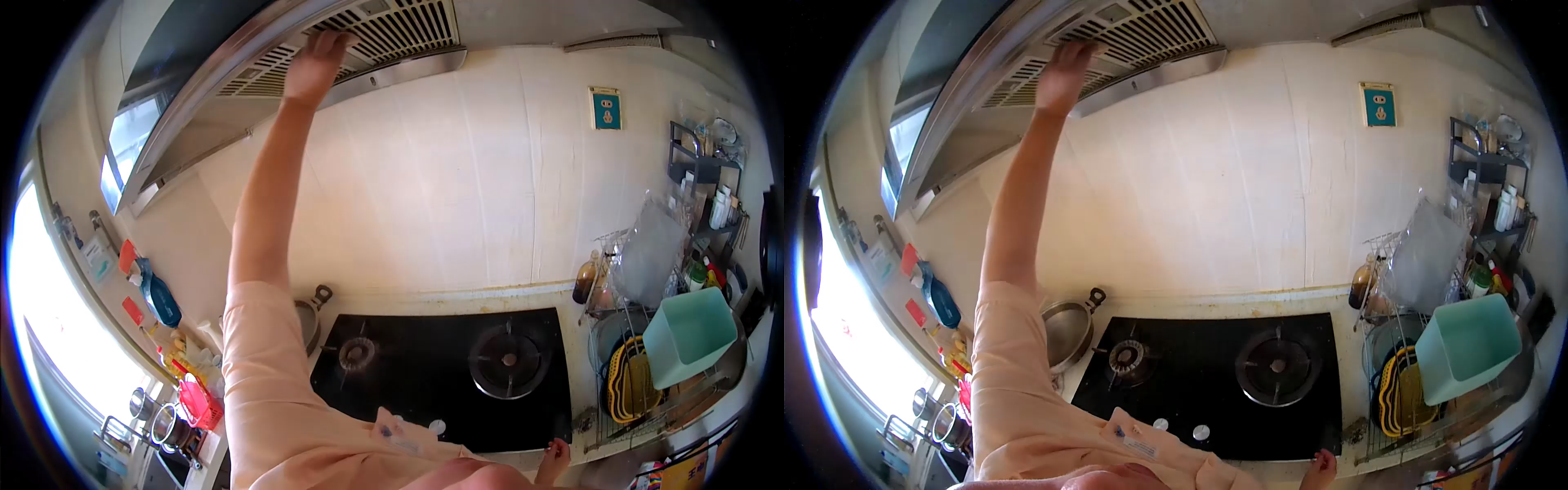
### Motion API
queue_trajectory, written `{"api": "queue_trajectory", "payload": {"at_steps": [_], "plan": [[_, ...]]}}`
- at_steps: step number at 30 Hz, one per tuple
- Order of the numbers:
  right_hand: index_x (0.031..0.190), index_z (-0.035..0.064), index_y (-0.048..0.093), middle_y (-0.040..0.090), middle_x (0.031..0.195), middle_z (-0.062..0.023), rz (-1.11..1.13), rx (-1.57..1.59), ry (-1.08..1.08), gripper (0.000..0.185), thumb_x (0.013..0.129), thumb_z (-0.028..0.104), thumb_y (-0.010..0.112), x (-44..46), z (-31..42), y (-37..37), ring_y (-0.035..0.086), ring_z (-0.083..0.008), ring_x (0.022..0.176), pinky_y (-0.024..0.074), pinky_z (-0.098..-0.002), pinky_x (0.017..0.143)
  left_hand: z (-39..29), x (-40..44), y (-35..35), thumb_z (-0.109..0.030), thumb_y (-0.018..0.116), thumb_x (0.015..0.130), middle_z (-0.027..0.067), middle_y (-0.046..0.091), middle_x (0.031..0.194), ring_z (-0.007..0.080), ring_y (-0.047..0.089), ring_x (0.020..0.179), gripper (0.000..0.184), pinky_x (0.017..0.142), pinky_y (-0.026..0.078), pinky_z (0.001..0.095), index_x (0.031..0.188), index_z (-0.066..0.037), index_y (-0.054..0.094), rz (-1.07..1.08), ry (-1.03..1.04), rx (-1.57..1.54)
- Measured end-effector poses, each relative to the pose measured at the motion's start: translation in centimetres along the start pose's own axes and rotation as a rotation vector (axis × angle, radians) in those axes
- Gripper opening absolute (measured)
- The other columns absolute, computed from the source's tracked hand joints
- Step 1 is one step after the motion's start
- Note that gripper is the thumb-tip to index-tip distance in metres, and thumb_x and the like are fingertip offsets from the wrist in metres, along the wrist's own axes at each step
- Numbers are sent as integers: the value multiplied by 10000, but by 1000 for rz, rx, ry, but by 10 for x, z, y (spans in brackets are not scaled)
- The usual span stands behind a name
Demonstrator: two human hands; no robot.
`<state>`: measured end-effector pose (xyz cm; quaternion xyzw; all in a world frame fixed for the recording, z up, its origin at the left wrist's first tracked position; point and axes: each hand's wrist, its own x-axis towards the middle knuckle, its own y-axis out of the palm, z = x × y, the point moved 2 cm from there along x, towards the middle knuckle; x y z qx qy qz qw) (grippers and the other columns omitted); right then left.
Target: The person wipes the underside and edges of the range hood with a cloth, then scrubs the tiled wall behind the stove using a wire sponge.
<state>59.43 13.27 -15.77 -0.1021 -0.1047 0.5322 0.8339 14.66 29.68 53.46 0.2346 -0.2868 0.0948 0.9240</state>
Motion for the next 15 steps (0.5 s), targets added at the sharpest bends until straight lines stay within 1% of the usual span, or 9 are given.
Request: {"api": "queue_trajectory", "payload": {"at_steps": [1, 2, 5, 6, 9, 10, 13, 14, 15], "plan": [[981, 46, 643, 640, 862, -102, 28, -71, -14, 150, 864, 127, 595, 2, 12, 1, 604, -176, 759, 502, -294, 725, 5, 2, -7, -96, 580, 717, 6, 536, 884, 191, 569, 815, 236, 663, 537, 267, 950, -104, 617, -85, -5, -45], [979, 49, 642, 627, 827, -80, 0, 21, 21, 139, 851, 83, 598, 4, -8, 6, 594, -159, 732, 500, -270, 656, 12, 0, -11, -51, 548, 741, 27, 563, 919, 207, 568, 845, 314, 664, 519, 312, 1033, -135, 626, -120, -51, -111], [970, 38, 634, 612, 809, -72, -16, 68, 16, 136, 843, 66, 596, 2, -58, 12, 577, -149, 698, 494, -255, 638, 6, 10, -15, -59, 547, 750, 21, 565, 911, 214, 569, 838, 304, 674, 515, 310, 1029, -148, 629, -170, -108, -87], [995, 28, 606, 599, 817, -70, 17, 47, 50, 155, 848, 76, 588, 1, -80, 17, 567, -143, 704, 495, -270, 653, 4, 8, -3, -60, 567, 740, 12, 559, 907, 208, 570, 829, 293, 649, 515, 290, 1005, -159, 642, -146, -108, -114], [1024, 23, 571, 592, 830, -76, 13, 30, 191, 172, 873, 103, 560, -2, -43, 1, 563, -139, 721, 495, -292, 655, -18, -1, 27, -52, 586, 731, 8, 572, 905, 205, 573, 816, 269, 641, 515, 287, 967, -159, 658, 60, -76, -75], [1068, 50, 541, 591, 836, -63, 66, -21, 142, 201, 900, 161, 543, -1, -61, 1, 550, -132, 710, 486, -303, 634, -23, -2, 31, -38, 607, 710, 15, 592, 910, 201, 574, 804, 270, 642, 513, 293, 948, -148, 670, 105, -95, -71], [1072, 51, 559, 615, 838, -79, 6, -14, -15, 207, 886, 141, 558, -11, -96, -4, 583, -163, 708, 499, -286, 628, -13, 3, 12, -41, 556, 728, 33, 556, 898, 202, 553, 815, 290, 602, 515, 313, 991, -126, 643, -225, -138, -190], [1074, 51, 565, 623, 838, -85, -18, -3, -66, 210, 881, 135, 564, -14, -107, 0, 594, -173, 707, 503, -281, 626, -9, 8, 2, -3, 569, 701, 29, 572, 888, 212, 554, 793, 344, 616, 511, 329, 1011, -129, 647, -292, -191, -199], [1075, 51, 571, 631, 839, -90, -43, 5, -119, 213, 877, 128, 569, -14, -108, 5, 605, -184, 706, 507, -275, 625, -8, 15, 4, 3, 576, 693, 25, 571, 884, 213, 554, 786, 343, 615, 512, 327, 1001, -129, 649, -326, -178, -193]]}}
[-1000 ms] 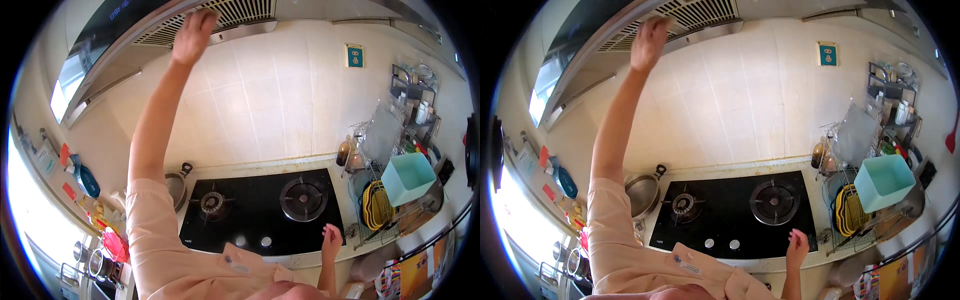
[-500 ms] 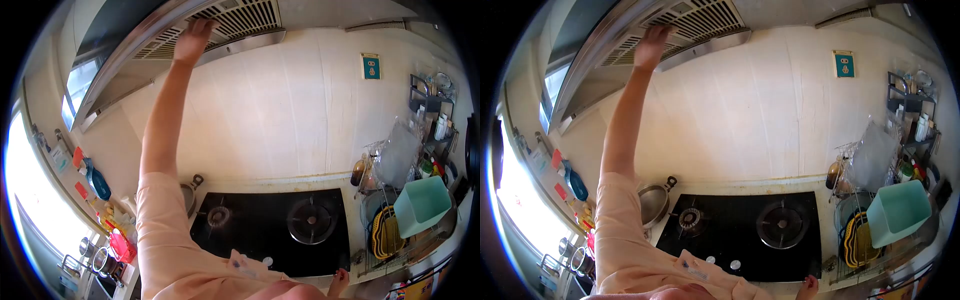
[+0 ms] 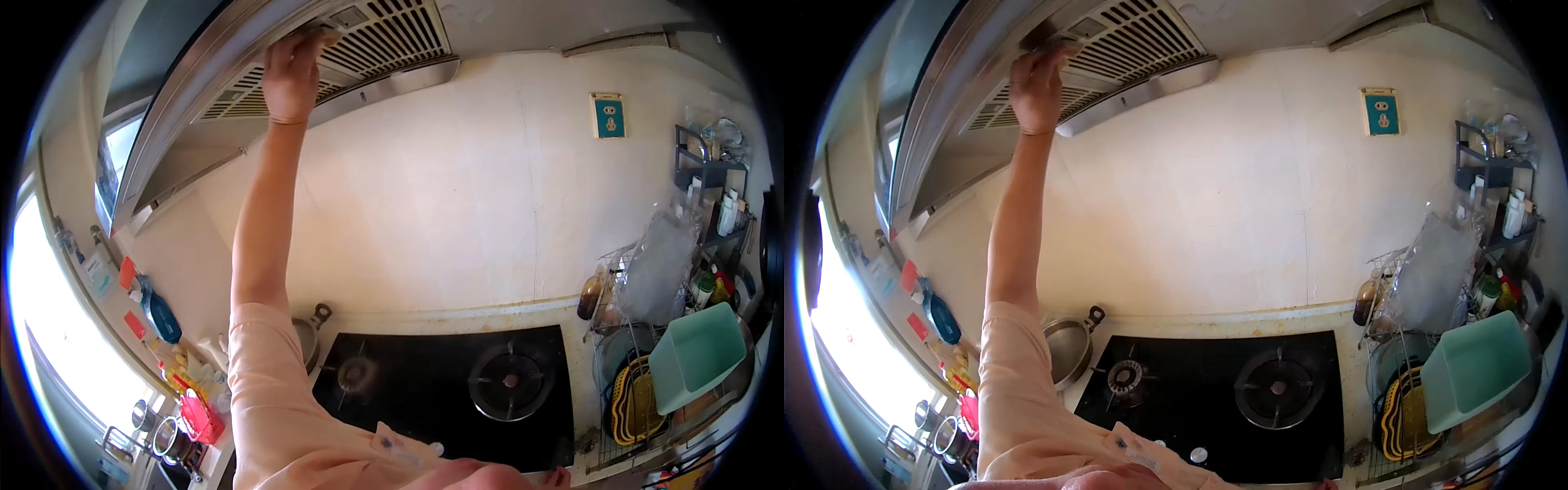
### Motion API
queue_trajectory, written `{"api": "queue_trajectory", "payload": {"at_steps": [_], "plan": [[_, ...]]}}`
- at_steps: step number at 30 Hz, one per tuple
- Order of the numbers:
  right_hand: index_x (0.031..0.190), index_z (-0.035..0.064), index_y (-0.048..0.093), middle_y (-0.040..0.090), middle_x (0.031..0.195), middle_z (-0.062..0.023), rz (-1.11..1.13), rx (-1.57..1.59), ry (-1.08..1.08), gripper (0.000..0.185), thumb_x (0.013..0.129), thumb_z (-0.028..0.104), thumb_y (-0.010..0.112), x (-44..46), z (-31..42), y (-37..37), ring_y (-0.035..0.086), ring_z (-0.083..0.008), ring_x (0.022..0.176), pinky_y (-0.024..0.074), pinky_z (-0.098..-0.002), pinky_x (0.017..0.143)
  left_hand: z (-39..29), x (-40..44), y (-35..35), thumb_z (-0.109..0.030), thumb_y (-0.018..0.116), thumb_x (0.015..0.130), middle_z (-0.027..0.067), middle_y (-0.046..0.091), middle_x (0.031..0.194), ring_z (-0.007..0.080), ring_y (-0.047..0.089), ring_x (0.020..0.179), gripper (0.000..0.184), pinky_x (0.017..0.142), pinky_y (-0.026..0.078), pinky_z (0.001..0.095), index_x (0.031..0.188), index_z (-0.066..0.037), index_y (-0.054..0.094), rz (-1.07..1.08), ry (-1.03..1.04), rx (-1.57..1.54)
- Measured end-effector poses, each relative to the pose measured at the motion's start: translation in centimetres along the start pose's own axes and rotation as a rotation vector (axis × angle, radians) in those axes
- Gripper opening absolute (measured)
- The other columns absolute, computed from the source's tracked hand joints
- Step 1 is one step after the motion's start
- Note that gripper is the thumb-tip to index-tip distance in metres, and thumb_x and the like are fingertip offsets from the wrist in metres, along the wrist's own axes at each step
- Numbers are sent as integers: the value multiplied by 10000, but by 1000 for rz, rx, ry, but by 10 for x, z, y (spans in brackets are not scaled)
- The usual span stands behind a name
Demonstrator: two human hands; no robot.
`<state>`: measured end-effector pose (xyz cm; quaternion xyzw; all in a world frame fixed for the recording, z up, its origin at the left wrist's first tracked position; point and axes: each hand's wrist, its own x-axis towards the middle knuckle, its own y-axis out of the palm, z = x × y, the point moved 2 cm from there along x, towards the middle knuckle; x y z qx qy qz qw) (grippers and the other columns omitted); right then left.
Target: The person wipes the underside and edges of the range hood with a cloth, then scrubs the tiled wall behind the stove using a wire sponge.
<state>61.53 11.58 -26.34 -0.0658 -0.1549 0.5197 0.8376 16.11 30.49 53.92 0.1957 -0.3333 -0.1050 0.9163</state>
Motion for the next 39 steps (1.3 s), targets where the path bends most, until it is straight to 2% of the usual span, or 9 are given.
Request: {"api": "queue_trajectory", "payload": {"at_steps": [7, 12, 20, 23, 26, 27, 30, 35, 39], "plan": [[1049, 43, 568, 623, 813, -62, 76, 401, 476, 164, 895, 78, 528, 8, 30, -9, 549, -109, 604, 475, -240, 505, -16, -29, 34, -102, 587, 765, -2, 605, 886, 178, 571, 802, 203, 607, 529, 298, 957, -128, 649, 339, 48, 98], [1045, 44, 567, 623, 819, -66, 59, 488, 439, 157, 906, 93, 514, 7, 9, -7, 555, -112, 589, 481, -231, 492, 9, 12, -27, -2, 640, 713, 41, 606, 835, 185, 581, 737, 254, 616, 510, 297, 926, -127, 698, -85, -52, -7], [1054, 48, 567, 620, 850, -74, 94, 446, 391, 164, 917, 112, 503, 16, 50, -22, 567, -115, 592, 494, -233, 497, 7, -28, 9, 0, 635, 710, 46, 596, 800, 222, 585, 739, 215, 642, 519, 289, 891, -111, 666, 353, 72, 92], [1053, 50, 567, 619, 849, -76, 52, 520, 386, 167, 917, 127, 510, 18, 70, -19, 568, -115, 594, 495, -236, 491, 32, -26, -8, -28, 650, 729, 30, 596, 808, 201, 590, 744, 207, 647, 517, 271, 914, -119, 672, 27, -109, -238], [1057, 53, 566, 621, 851, -79, 121, 521, 466, 175, 913, 145, 524, 11, 18, -12, 571, -116, 600, 498, -235, 498, 18, 4, -39, -50, 657, 744, 20, 598, 822, 183, 595, 746, 198, 662, 516, 255, 929, -120, 673, 47, 14, 14], [1059, 53, 564, 624, 855, -84, 130, 488, 455, 178, 912, 147, 526, 13, 15, -12, 577, -121, 605, 498, -232, 500, 24, -10, -29, -40, 650, 746, 19, 598, 819, 182, 587, 754, 208, 658, 511, 258, 935, -121, 679, 183, -130, -111], [1074, 65, 548, 617, 849, -77, 148, 416, 484, 193, 912, 170, 532, 12, 30, -17, 570, -129, 634, 488, -245, 530, 20, -45, 7, -89, 577, 808, 2, 602, 863, 184, 571, 813, 147, 597, 502, 293, 918, -123, 668, 447, 36, 163], [1105, 114, 503, 584, 798, -20, 100, 446, 541, 216, 922, 224, 529, 14, 58, -20, 520, -113, 639, 455, -267, 554, 14, 4, -22, -71, 612, 721, 1, 584, 852, 176, 559, 786, 288, 579, 516, 283, 999, -135, 644, 14, 25, 61], [1074, 105, 508, 579, 755, -20, 117, 443, 512, 191, 924, 222, 523, 18, 57, -20, 506, -103, 570, 436, -237, 492, 13, -17, 3, -59, 593, 724, -18, 553, 846, 173, 560, 776, 295, 575, 519, 281, 991, -171, 649, 227, 95, 62]]}}
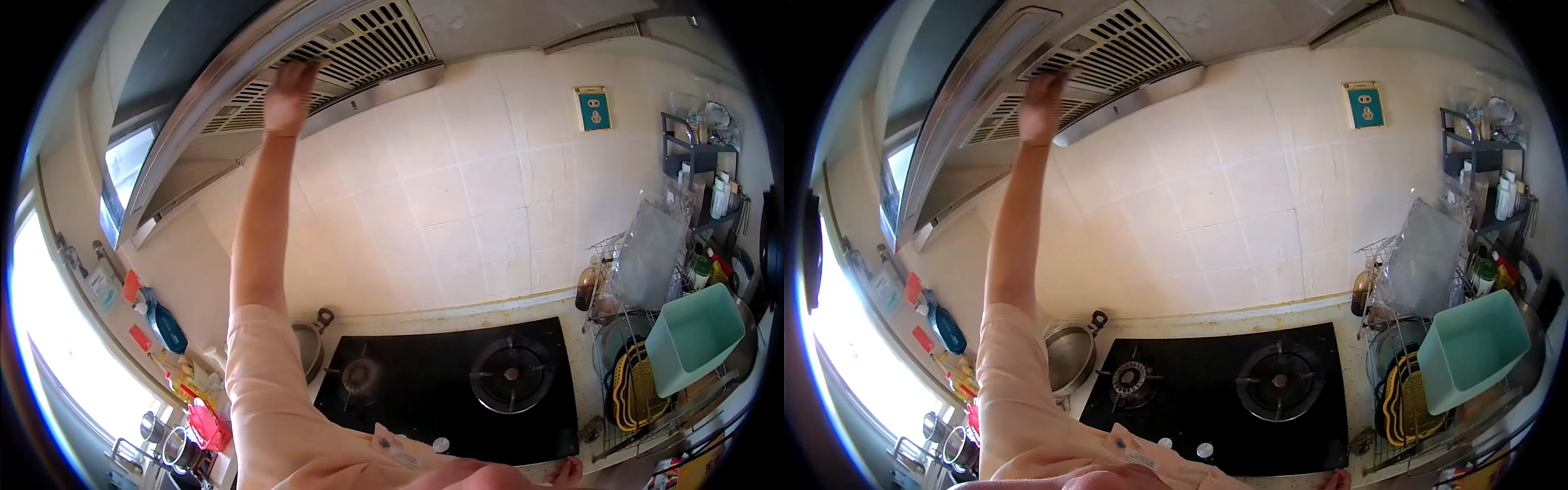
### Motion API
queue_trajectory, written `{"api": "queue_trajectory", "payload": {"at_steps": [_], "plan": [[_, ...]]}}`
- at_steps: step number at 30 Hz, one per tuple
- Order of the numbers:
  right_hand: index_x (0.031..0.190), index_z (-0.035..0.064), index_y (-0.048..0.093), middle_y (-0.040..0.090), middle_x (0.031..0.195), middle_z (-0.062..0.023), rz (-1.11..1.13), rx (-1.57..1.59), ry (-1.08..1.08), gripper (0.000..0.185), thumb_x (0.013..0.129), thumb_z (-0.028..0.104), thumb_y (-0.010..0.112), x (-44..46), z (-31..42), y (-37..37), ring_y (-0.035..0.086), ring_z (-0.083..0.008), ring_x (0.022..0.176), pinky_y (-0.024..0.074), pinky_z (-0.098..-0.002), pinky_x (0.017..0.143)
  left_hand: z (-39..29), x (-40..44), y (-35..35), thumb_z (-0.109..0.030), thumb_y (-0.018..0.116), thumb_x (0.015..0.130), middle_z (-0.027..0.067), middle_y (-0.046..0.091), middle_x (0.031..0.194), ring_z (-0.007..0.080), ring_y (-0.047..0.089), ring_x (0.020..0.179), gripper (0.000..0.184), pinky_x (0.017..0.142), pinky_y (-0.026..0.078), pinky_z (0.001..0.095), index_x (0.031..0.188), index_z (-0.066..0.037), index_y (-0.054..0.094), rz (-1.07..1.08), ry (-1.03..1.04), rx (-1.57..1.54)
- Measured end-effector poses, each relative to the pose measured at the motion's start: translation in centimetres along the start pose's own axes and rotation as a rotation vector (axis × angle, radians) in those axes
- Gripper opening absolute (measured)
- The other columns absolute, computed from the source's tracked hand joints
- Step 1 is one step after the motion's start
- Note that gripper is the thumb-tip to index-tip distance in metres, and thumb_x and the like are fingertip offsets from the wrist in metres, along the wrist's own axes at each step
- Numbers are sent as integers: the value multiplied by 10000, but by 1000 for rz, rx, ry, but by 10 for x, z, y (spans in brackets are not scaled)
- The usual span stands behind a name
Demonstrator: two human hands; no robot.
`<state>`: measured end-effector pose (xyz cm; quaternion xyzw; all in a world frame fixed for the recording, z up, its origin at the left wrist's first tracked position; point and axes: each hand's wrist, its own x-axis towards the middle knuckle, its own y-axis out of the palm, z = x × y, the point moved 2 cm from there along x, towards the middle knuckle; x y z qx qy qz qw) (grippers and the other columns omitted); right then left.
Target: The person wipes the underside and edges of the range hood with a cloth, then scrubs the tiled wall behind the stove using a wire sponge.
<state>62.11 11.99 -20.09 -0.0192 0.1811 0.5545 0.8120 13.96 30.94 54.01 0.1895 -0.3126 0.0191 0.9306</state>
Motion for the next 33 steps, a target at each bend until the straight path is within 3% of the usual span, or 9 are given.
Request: {"api": "queue_trajectory", "payload": {"at_steps": [3, 11, 12, 16, 19, 23, 24, 27, 33], "plan": [[1044, 86, 523, 581, 737, -27, 13, 10, -48, 170, 920, 203, 523, -4, -1, -3, 502, -98, 531, 424, -226, 453, -27, 11, 9, -63, 593, 717, -24, 535, 852, 175, 560, 780, 305, 580, 526, 275, 994, -177, 644, 53, -62, -32], [1039, 55, 548, 589, 744, -36, -33, 64, -37, 166, 913, 154, 506, -1, 1, 1, 509, -97, 500, 423, -227, 437, -81, 123, -3, -91, 587, 791, 3, 595, 930, 189, 602, 821, 223, 634, 528, 279, 993, -161, 650, -328, 51, -44], [1038, 57, 550, 589, 744, -36, -40, 57, -38, 165, 912, 154, 506, -4, 5, 2, 510, -97, 502, 425, -230, 438, -79, 127, 7, -125, 567, 810, 3, 585, 959, 177, 596, 861, 202, 631, 529, 267, 998, -138, 640, -171, -18, -454], [1044, 62, 552, 588, 743, -33, -52, 37, -34, 167, 912, 156, 508, -9, 14, 4, 511, -95, 506, 428, -238, 442, -114, 99, 51, -127, 574, 782, 12, 543, 943, 187, 565, 885, 239, 631, 536, 266, 1012, -76, 618, 212, 98, 103], [1056, 61, 550, 585, 741, -33, -44, 59, -29, 179, 913, 162, 512, -5, 4, -1, 508, -95, 505, 427, -236, 443, -116, 100, 43, -104, 586, 723, -5, 505, 855, 147, 556, 794, 88, 501, 538, 240, 806, -83, 604, -88, 52, -12], [1068, 60, 555, 581, 741, -29, -9, 42, -74, 197, 918, 180, 513, -8, 7, 1, 501, -91, 506, 423, -234, 445, -125, 143, 25, -74, 563, 736, 11, 548, 938, 190, 578, 807, 316, 615, 536, 291, 1046, -102, 616, -163, 112, -44], [1064, 59, 556, 579, 739, -27, -9, 40, -68, 196, 919, 183, 512, -12, 11, 1, 496, -89, 505, 418, -232, 442, -127, 152, 32, -76, 570, 723, 14, 531, 925, 189, 571, 814, 263, 602, 538, 272, 982, -85, 615, -235, 165, -87], [1052, 55, 561, 575, 734, -23, -11, 45, -51, 192, 923, 188, 508, -18, 26, 3, 482, -83, 500, 400, -226, 434, -146, 129, 78, -91, 586, 671, 3, 525, 973, 156, 561, 906, 115, 598, 555, 246, 779, -68, 616, 179, 279, 72], [1038, 58, 565, 574, 717, -24, -75, 78, -48, 178, 925, 180, 502, -11, 14, 6, 471, -77, 490, 371, -214, 417, -154, 142, 78, -94, 581, 679, -11, 511, 959, 128, 557, 851, 74, 629, 558, 241, 749, -75, 600, 18, 294, -21]]}}
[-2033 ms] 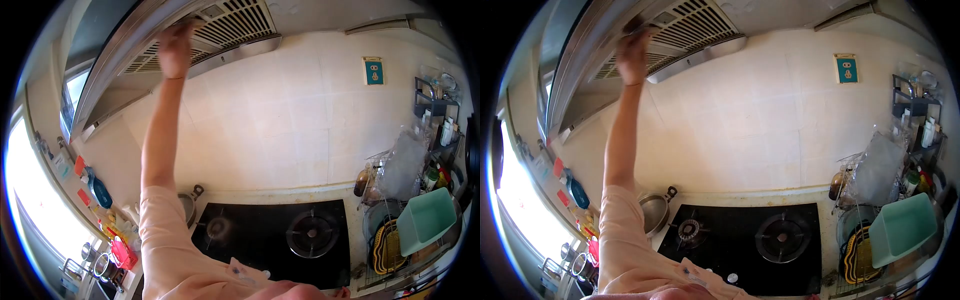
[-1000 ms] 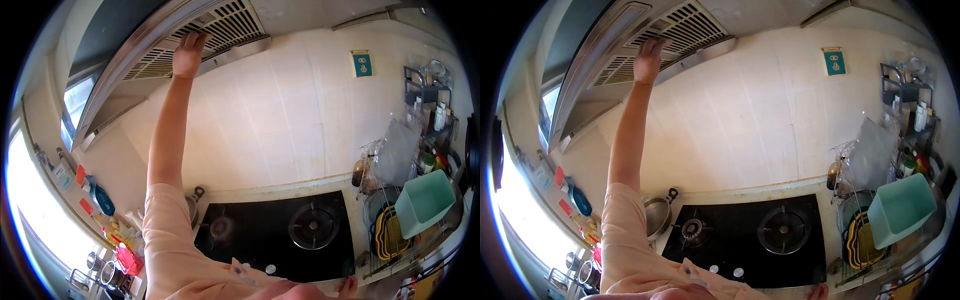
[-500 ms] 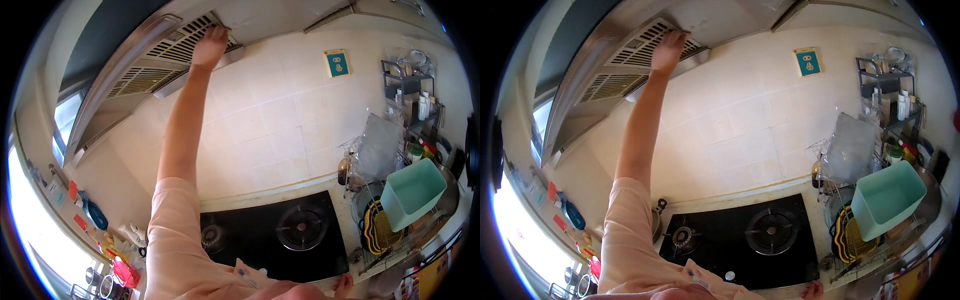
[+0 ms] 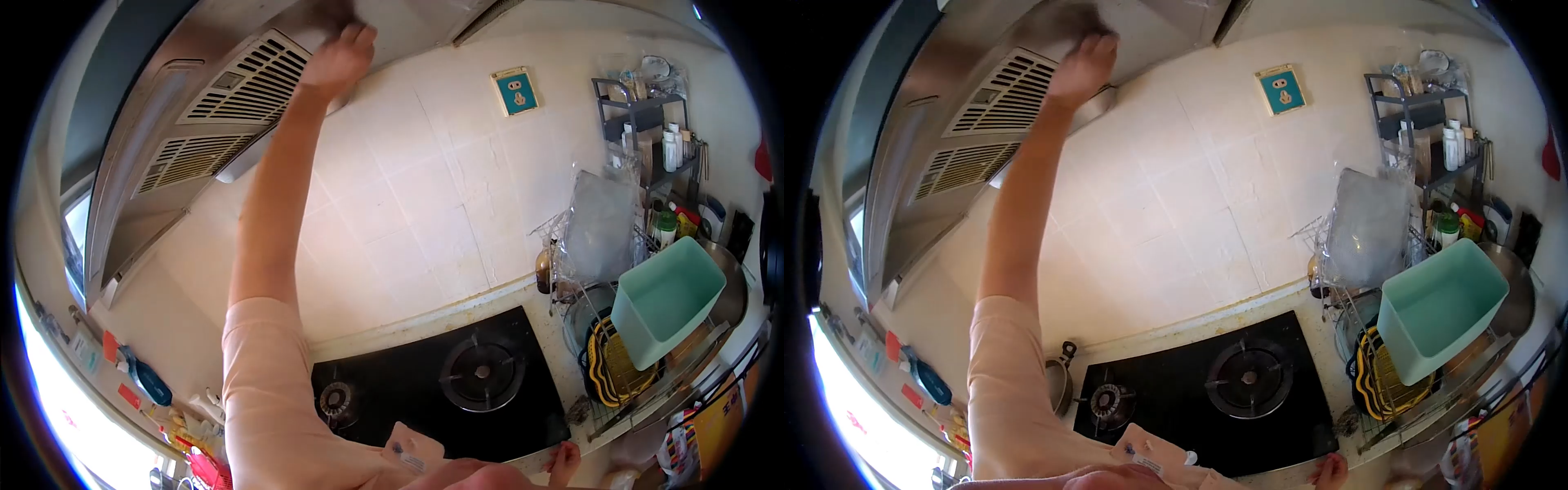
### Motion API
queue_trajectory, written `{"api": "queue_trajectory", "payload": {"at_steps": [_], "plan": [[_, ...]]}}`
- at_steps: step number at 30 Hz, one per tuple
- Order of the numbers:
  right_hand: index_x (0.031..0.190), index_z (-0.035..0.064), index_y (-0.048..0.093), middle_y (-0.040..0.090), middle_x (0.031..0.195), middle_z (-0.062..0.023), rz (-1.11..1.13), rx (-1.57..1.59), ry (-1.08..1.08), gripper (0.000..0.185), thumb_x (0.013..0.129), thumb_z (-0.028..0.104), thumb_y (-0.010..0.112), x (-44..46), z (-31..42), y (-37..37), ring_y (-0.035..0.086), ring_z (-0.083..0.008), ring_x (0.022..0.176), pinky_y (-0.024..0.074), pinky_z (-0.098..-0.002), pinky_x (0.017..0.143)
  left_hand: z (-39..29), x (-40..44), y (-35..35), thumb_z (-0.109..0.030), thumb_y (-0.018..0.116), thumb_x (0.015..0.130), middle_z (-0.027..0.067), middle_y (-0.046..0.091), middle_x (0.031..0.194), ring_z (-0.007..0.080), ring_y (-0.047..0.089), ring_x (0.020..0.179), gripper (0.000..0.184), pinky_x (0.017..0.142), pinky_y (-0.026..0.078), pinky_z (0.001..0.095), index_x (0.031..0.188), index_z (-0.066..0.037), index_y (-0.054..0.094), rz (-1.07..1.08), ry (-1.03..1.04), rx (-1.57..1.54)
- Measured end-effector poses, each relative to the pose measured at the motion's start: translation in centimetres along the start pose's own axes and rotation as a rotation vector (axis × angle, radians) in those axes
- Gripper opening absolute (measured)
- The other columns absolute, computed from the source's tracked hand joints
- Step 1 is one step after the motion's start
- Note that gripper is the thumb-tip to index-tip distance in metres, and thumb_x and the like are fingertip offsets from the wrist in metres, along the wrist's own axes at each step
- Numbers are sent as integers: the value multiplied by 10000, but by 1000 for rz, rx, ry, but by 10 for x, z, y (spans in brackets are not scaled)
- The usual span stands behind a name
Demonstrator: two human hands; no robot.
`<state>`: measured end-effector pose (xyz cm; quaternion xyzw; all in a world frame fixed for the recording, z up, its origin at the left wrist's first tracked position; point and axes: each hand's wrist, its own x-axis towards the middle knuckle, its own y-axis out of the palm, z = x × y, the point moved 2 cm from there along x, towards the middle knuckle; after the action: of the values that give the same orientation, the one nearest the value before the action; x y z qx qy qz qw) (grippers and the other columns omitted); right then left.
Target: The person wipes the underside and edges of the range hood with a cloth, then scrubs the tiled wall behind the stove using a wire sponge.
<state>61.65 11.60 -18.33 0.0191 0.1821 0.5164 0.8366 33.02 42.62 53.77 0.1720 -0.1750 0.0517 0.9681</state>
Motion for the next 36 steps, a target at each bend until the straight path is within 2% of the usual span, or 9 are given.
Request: {"api": "queue_trajectory", "payload": {"at_steps": [3, 10, 14, 18, 21, 25, 29, 32, 36], "plan": [[1034, 65, 566, 576, 708, -25, 3, -8, -28, 169, 923, 178, 505, -3, -3, -3, 475, -77, 481, 364, -212, 408, 14, 8, -10, -110, 581, 686, -10, 508, 959, 138, 562, 854, 112, 620, 560, 248, 786, -64, 602, -34, 90, 5], [1053, 72, 556, 589, 724, -34, 10, 59, -13, 181, 918, 184, 513, 0, -3, -2, 470, -80, 463, 358, -216, 396, 7, -35, 6, -91, 582, 637, 0, 512, 922, 150, 559, 837, 19, 644, 537, 249, 622, -85, 592, 108, 129, 86], [1068, 68, 550, 591, 742, -39, 22, 29, -29, 193, 920, 185, 509, 3, -7, -3, 470, -85, 454, 364, -217, 399, 3, 6, 4, -89, 580, 624, 7, 515, 884, 147, 559, 827, 19, 627, 531, 240, 613, -91, 565, 0, 60, 1], [1063, 58, 548, 591, 749, -45, 2, -34, 47, 199, 918, 187, 507, 3, 0, 0, 474, -91, 451, 369, -220, 401, 2, -57, 10, -61, 571, 697, 25, 542, 921, 179, 597, 749, 33, 567, 534, 249, 687, -74, 600, 190, -69, 121], [1055, 50, 547, 586, 740, -45, 8, 6, 22, 202, 916, 192, 509, 2, -4, -3, 476, -92, 454, 371, -225, 400, 4, -70, 13, -58, 598, 710, 63, 582, 915, 223, 614, 745, 42, 582, 528, 271, 673, -60, 618, 84, -347, -45], [1044, 45, 545, 576, 725, -41, 26, -11, 22, 199, 918, 195, 511, 0, -4, 0, 475, -91, 450, 368, -228, 395, -17, -45, 16, -39, 611, 727, 119, 612, 804, 262, 613, 703, 115, 516, 465, 292, 837, -13, 588, -134, -1187, -693], [1066, 47, 559, 600, 755, -49, 32, -28, 53, 200, 913, 171, 528, 2, 0, -5, 512, -90, 502, 401, -225, 432, -30, -8, 26, -19, 597, 771, 114, 594, 905, 243, 600, 789, 154, 622, 495, 273, 920, 3, 567, -271, -1992, -1575], [989, 30, 536, 572, 688, -60, 35, 13, -20, 121, 922, 76, 447, 11, -14, -7, 488, -108, 414, 386, -235, 371, -27, 42, 5, -4, 588, 803, 110, 580, 981, 228, 590, 853, 184, 702, 517, 258, 983, 14, 551, -496, -2141, -1927], [1004, 43, 519, 558, 666, -63, 46, 40, -86, 125, 930, 84, 426, 10, -14, -2, 428, -98, 342, 316, -232, 308, -11, 68, -30, 0, 549, 835, 106, 566, 1045, 212, 574, 923, 209, 768, 525, 248, 1042, 19, 529, -726, -2023, -2077]]}}
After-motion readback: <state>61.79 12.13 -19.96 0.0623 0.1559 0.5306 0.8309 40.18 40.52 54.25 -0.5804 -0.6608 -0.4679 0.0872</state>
